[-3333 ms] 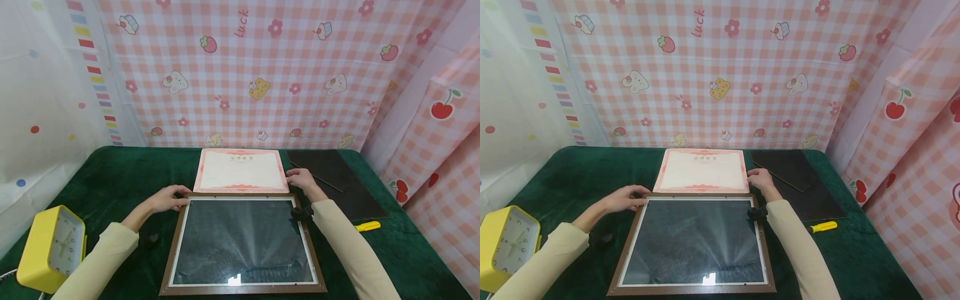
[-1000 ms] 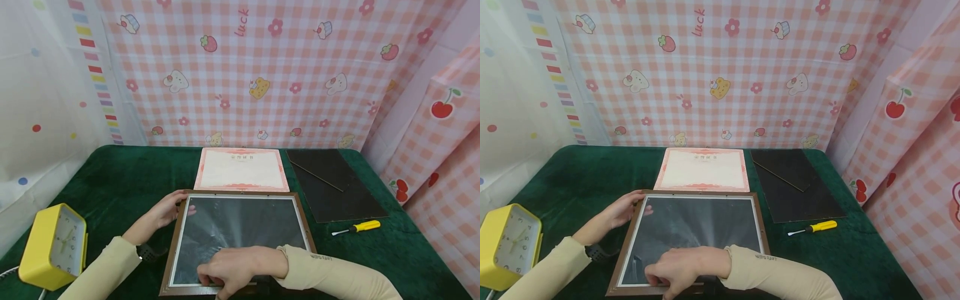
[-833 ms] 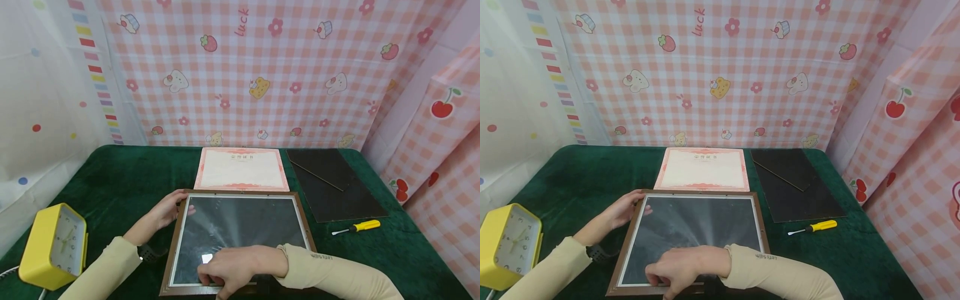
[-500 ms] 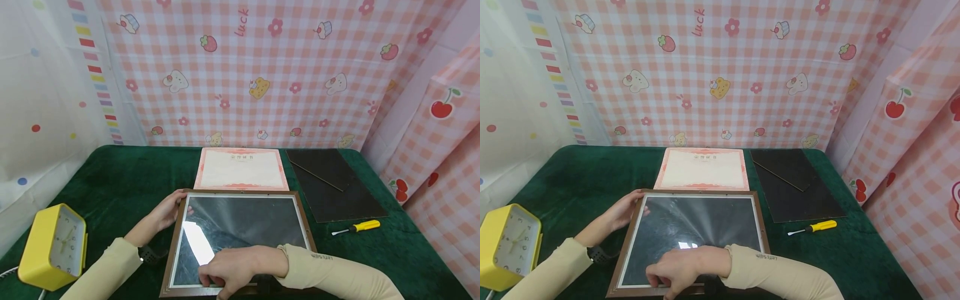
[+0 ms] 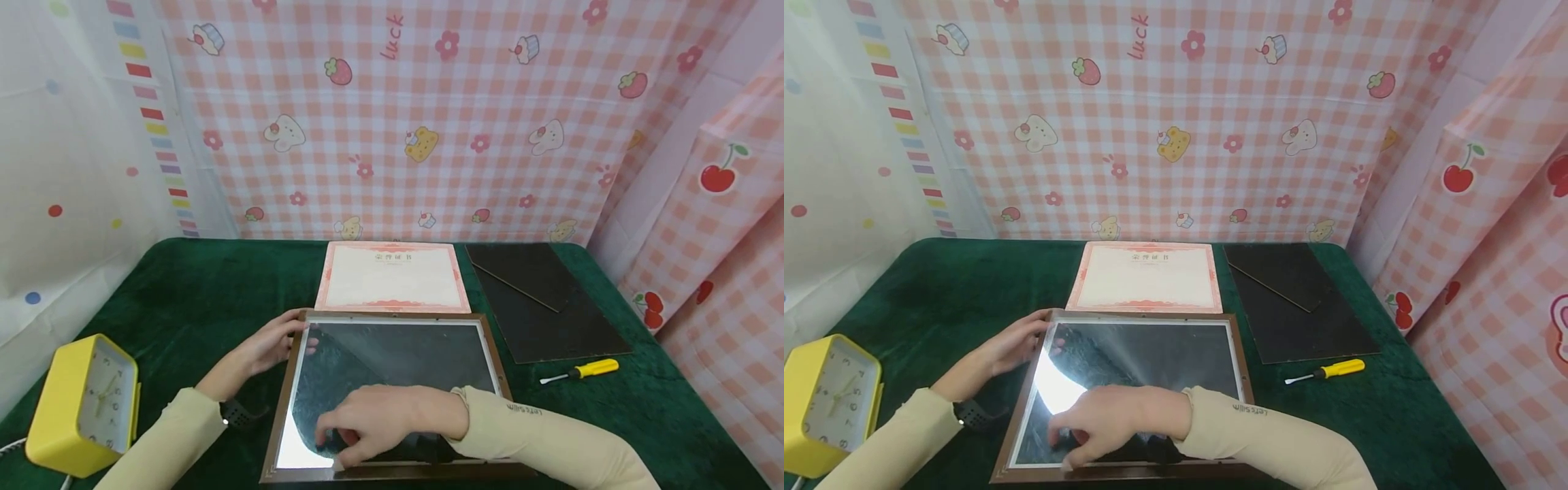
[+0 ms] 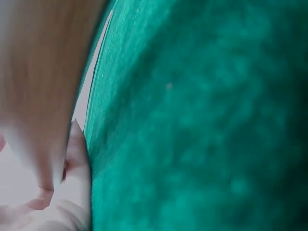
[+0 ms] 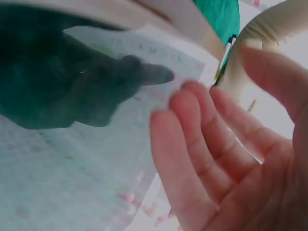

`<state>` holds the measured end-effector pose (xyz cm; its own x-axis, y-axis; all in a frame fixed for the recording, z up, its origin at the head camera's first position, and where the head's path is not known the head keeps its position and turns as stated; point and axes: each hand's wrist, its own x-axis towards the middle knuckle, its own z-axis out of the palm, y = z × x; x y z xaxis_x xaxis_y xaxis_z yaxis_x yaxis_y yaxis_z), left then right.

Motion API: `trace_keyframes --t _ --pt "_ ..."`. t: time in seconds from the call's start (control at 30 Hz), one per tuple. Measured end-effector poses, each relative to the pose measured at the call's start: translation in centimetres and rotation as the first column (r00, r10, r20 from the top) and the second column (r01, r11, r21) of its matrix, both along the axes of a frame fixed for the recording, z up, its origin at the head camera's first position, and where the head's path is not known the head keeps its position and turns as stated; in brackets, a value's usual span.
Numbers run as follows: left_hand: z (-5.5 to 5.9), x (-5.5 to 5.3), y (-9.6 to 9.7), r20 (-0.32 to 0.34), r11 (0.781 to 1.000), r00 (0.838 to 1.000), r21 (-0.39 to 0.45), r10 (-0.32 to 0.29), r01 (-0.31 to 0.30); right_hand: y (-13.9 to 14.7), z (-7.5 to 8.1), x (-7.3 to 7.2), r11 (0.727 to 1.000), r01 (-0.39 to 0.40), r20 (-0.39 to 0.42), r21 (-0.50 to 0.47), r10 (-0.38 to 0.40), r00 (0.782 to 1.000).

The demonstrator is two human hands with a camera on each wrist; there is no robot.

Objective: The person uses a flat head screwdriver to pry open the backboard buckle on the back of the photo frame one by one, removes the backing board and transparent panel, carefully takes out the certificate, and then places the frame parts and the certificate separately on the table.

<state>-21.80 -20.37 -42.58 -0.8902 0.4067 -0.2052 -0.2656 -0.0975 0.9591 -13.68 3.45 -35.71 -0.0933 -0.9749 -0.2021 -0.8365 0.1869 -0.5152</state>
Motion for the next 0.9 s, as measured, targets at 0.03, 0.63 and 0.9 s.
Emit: trace_keyframes --t 0.03,0.63,0.9 --pt "0.1 0.0 0.0 -0.007 1.000 1.000 -0.019 -0.007 0.007 -0.3 0.1 -0.1 1.000 0.008 -0.033 -0.015 -0.009 0.999" --pt "0.4 -0.3 0.0 0.001 0.992 1.000 -0.127 -0.021 0.021 -4.6 -0.1 -0.6 0.996 0.089 -0.329 -0.021 -0.091 0.940" --pt "0.0 -0.4 -0.3 -0.072 0.965 0.997 -0.261 -0.037 0.017 -3.1 2.6 -0.2 0.975 0.085 -0.374 -0.207 -0.159 0.914"
